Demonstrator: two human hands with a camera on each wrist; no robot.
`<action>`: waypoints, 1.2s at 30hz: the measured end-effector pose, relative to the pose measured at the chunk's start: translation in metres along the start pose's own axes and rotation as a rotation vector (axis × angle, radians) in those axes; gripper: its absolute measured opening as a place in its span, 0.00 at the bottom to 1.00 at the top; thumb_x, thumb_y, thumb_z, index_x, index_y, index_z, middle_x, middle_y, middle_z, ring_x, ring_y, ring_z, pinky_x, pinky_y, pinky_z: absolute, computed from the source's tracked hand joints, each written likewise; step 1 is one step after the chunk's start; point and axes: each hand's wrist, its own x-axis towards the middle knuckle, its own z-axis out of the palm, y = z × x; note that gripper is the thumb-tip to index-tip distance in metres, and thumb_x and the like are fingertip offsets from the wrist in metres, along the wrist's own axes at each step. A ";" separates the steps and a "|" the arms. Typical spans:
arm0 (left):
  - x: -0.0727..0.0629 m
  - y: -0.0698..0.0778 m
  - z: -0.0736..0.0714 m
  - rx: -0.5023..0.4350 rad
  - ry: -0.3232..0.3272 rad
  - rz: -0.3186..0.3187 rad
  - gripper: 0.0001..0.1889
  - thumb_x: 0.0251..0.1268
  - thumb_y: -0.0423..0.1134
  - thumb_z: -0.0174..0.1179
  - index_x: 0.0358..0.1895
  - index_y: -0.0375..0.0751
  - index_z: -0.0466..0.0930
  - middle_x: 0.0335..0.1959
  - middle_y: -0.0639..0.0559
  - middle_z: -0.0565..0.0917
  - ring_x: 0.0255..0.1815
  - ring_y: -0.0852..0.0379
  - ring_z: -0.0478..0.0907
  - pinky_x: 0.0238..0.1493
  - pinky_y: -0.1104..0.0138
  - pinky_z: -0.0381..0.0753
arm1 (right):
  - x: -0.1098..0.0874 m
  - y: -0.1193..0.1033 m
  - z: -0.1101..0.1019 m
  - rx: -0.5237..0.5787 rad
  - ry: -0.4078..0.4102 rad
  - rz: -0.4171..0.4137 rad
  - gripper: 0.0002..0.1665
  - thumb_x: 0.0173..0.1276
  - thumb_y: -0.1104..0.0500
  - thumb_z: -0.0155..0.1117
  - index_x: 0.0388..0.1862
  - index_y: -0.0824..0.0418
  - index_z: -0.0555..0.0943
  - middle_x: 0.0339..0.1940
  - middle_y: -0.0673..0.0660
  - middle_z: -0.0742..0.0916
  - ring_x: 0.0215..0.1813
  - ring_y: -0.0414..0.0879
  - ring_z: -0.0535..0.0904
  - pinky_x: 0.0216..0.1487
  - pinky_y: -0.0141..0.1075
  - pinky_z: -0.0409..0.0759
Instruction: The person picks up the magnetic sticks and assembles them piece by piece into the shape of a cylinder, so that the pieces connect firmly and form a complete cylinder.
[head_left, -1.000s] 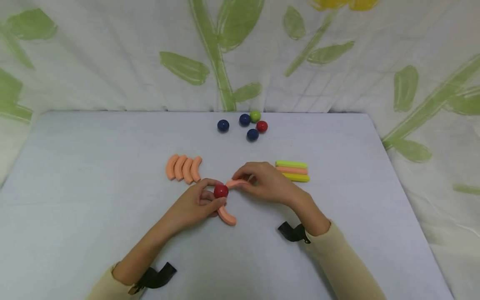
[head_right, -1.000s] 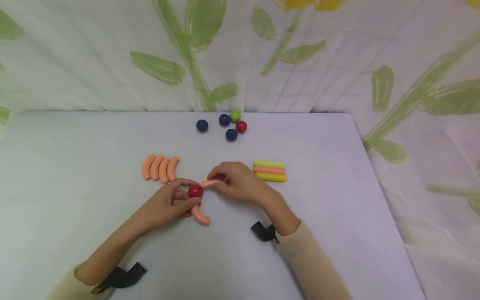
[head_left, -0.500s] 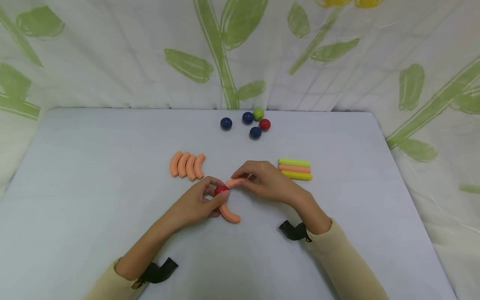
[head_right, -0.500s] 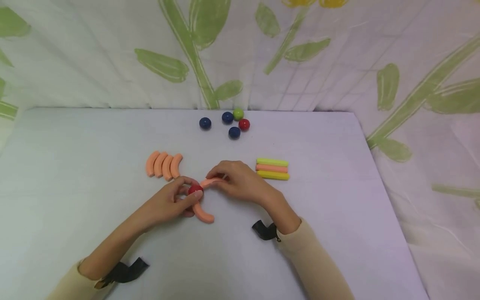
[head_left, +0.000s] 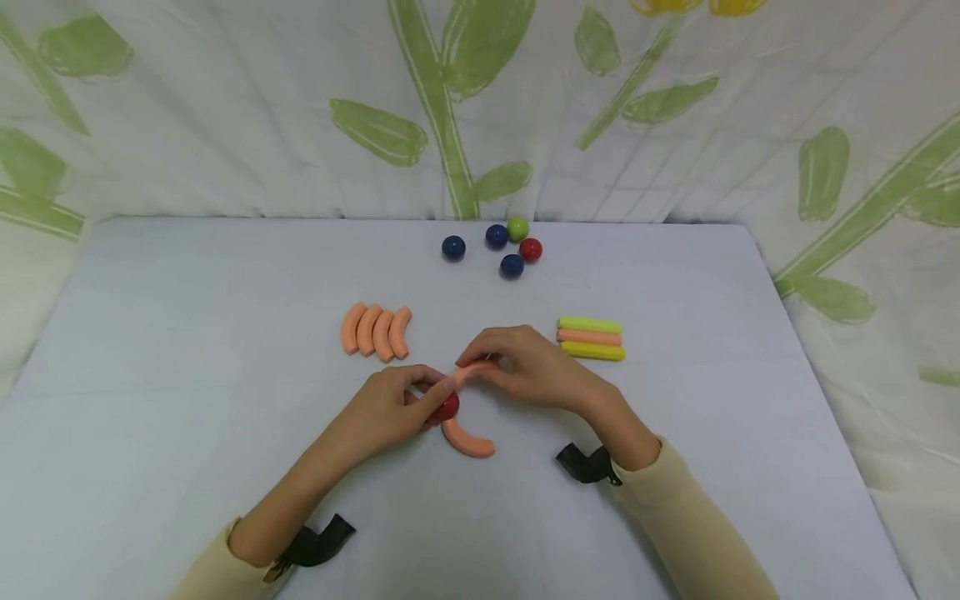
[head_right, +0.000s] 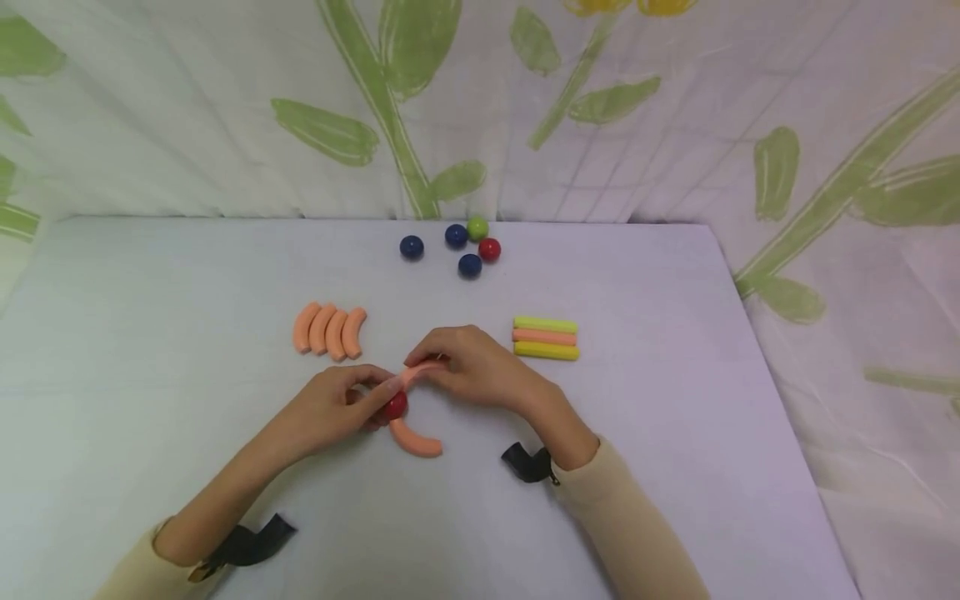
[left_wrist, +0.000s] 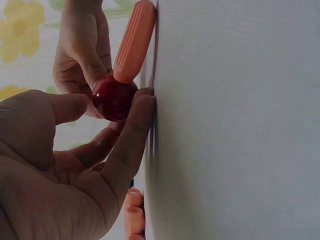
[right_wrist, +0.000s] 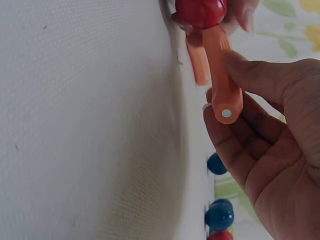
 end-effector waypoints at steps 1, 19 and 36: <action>0.000 0.000 0.000 0.007 -0.001 0.007 0.21 0.80 0.58 0.57 0.55 0.47 0.88 0.34 0.56 0.91 0.32 0.61 0.85 0.38 0.65 0.81 | 0.000 0.000 0.001 0.002 -0.002 0.001 0.08 0.76 0.60 0.69 0.51 0.55 0.90 0.48 0.47 0.92 0.50 0.37 0.86 0.55 0.34 0.84; 0.003 -0.003 -0.001 -0.021 -0.019 -0.009 0.21 0.78 0.54 0.61 0.54 0.38 0.85 0.44 0.48 0.91 0.29 0.61 0.86 0.35 0.66 0.81 | -0.004 0.003 -0.007 -0.031 -0.027 0.116 0.12 0.75 0.59 0.71 0.55 0.56 0.89 0.48 0.49 0.92 0.47 0.38 0.85 0.55 0.34 0.86; 0.010 0.002 0.001 0.071 -0.010 0.073 0.19 0.79 0.52 0.61 0.62 0.46 0.85 0.41 0.57 0.91 0.45 0.62 0.86 0.50 0.63 0.83 | -0.005 0.005 -0.009 0.010 -0.027 0.109 0.11 0.76 0.56 0.71 0.54 0.54 0.89 0.47 0.47 0.92 0.46 0.37 0.84 0.53 0.34 0.85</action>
